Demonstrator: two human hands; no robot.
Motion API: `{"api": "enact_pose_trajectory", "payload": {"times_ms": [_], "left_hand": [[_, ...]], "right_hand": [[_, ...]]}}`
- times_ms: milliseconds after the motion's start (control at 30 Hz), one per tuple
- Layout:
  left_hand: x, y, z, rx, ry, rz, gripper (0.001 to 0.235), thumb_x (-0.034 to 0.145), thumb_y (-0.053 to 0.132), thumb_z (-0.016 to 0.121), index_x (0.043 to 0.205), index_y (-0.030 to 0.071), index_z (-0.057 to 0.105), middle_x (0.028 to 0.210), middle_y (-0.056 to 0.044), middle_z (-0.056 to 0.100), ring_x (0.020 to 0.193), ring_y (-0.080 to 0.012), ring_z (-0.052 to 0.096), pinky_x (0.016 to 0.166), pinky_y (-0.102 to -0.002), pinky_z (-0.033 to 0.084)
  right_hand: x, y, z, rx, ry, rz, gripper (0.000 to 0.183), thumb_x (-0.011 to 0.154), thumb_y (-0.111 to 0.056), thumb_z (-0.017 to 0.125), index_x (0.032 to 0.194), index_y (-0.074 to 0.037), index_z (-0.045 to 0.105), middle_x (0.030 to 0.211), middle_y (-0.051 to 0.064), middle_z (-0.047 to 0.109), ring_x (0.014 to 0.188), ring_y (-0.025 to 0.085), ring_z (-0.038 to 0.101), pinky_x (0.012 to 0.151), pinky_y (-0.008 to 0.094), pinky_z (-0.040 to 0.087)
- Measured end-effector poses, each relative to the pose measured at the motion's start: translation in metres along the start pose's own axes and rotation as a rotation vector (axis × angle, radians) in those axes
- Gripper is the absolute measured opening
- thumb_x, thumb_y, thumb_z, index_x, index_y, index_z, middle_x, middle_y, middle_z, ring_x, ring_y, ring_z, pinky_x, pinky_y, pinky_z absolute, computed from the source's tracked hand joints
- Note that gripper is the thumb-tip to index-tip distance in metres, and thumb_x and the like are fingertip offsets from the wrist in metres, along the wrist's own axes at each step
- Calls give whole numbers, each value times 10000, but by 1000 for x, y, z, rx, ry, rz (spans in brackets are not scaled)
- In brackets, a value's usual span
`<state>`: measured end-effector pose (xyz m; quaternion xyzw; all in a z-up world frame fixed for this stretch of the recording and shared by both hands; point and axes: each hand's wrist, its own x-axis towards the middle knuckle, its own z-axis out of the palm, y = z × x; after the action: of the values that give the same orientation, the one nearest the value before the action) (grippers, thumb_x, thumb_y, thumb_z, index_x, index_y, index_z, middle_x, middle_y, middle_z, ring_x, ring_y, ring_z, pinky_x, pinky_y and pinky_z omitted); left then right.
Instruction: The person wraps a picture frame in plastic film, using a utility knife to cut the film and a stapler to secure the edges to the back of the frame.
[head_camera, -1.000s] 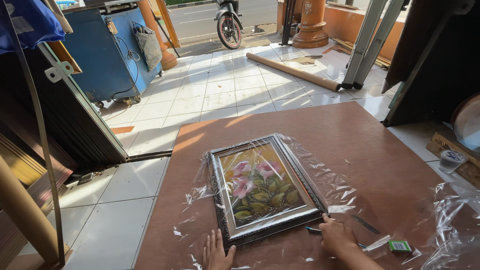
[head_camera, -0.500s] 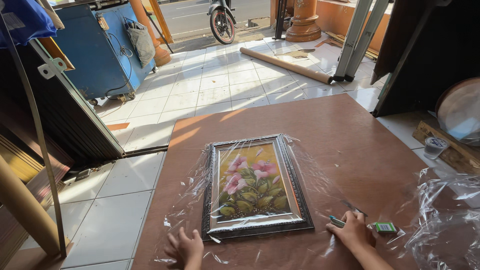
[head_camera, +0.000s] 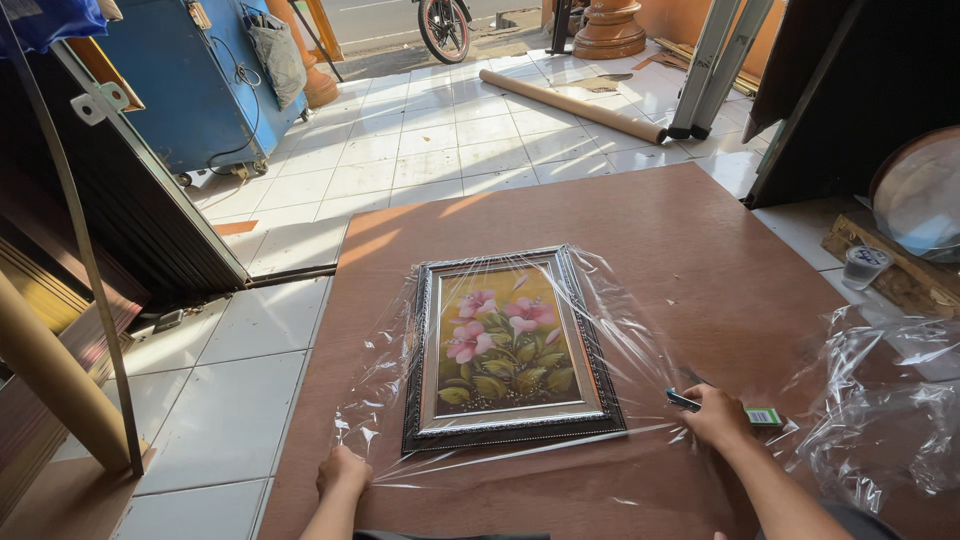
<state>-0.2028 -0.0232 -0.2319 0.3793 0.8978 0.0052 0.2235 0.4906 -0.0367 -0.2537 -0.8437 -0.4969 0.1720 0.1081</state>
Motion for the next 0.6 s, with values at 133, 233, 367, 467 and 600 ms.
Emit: {"api": "enact_pose_trajectory", "payload": {"times_ms": [133,233,367,467,600], "left_hand": [[-24,-10,-4,-103,-136,-151,271,838,192,990,1072,90,898,901,-75,922,607,-201,849,622,-321,696],[-29,-1,11,-57,-8,-144,827,941,254,825,1681,235,457,1673,-163,474,1486,-447,469,1098,-595,631],[-94,63,22,44,470,719,516,946,237,762,1429,255,582,1561,-47,541,1469,-333,506,1107,-552,537],[-158,100,31,161,193,1054,710,1085,442,598,1683,268,257,1795,-21,208,1675,-336,192,1319,-649,235],[-124,71,155,358,1184,1397,1412,833,1121,311,1837,158,68,1916,-160,77,1771,-452,56,1361,-714,89]], "right_hand": [[-17,-1,3,62,-48,63,573,766,-444,936,1321,-342,837,1290,-33,889,1217,226,811,975,355,605],[-46,-28,-15,19,-35,146,792,689,-411,912,1458,-317,743,1338,73,854,1277,326,772,958,463,638],[-82,-93,-16,187,182,-142,273,1006,-378,719,1251,-320,825,1158,70,888,1098,365,831,879,525,652],[-120,-133,5,61,70,-459,461,1038,-218,565,1409,-422,748,1342,-82,789,1025,349,842,824,559,674],[-159,-150,16,-344,-346,-528,838,996,-419,633,1740,-551,271,1846,-381,165,1313,344,697,1064,615,541]]}}
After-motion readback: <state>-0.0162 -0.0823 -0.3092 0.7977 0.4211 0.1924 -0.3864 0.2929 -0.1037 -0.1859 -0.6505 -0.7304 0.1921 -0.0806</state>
